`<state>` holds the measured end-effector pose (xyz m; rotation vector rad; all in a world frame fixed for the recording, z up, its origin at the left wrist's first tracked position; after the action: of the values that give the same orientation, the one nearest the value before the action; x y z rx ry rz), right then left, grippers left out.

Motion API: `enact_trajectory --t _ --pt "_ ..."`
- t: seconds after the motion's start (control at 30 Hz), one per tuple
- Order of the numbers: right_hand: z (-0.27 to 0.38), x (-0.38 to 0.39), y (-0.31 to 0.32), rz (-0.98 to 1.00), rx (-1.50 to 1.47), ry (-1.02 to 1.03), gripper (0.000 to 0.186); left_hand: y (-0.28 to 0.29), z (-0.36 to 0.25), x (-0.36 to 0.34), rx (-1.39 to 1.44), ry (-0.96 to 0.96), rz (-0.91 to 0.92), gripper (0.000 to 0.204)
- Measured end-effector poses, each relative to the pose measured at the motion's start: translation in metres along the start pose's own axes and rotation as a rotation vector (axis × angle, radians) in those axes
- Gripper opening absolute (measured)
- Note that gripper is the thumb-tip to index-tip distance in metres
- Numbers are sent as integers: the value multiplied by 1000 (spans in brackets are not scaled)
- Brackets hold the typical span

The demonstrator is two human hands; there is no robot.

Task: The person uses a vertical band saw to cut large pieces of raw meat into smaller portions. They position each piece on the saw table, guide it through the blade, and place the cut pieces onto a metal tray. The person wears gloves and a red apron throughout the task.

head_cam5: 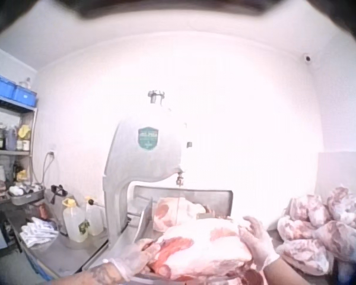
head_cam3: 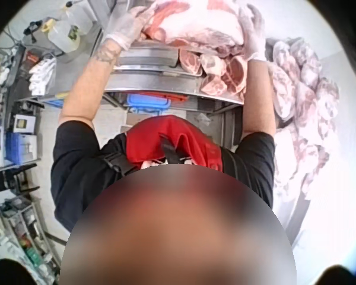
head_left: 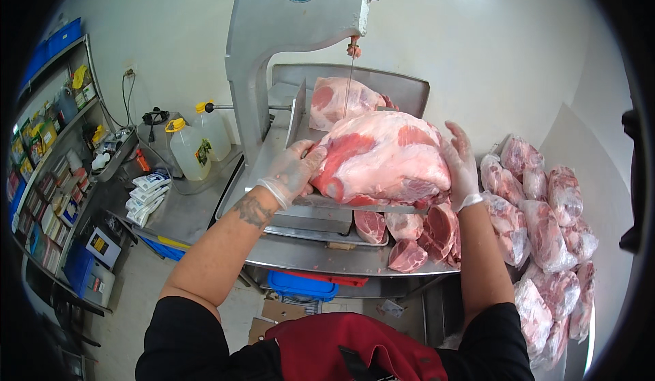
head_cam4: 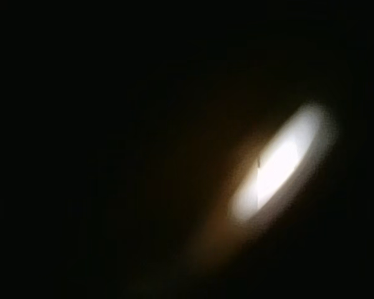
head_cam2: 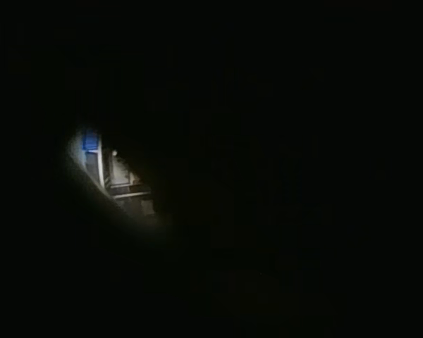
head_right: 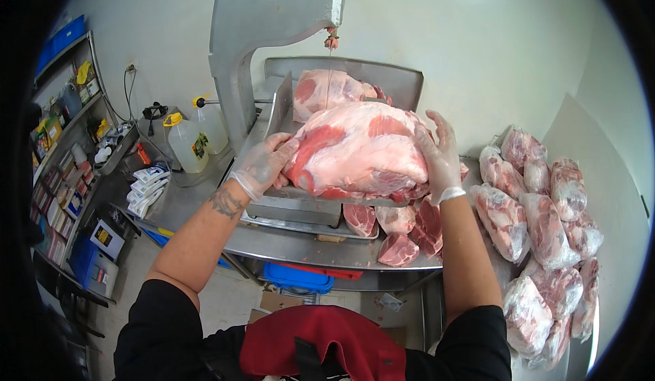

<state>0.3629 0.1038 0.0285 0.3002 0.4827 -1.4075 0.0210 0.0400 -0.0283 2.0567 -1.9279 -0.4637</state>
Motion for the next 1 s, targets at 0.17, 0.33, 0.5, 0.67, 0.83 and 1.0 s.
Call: enact_trajectory --t 0.17,0.33,0.5,0.67,0.83,1.0 --pt "35 24 -26 257 336 495 101 8 -3 9 -117 -230 -19 65" --pt "37 17 -33 365 688 443 104 17 -8 11 -495 -371 -2 76" --pt "38 5 -39 420 743 396 102 25 -32 7 -684 -429 -2 69" --pt "28 -8 -40 444 730 308 105 28 -53 3 -1078 -590 -87 64" --pt "24 -16 -40 474 745 266 101 34 -51 -5 -1093 -568 -140 60" --pt "22 -26 -41 491 799 239 99 41 -41 -20 -964 -528 -120 60"
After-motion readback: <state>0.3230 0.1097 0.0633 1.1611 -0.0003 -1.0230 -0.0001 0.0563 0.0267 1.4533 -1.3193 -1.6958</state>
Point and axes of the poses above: each hand's wrist, its own x-axis away from the middle knuckle, its own y-axis out of the back of the hand, z = x × y, the point moved 9 cm from there along -x, towards the middle knuckle, and after that the axes turned 9 degrees about -x, right-handed, at the moved point
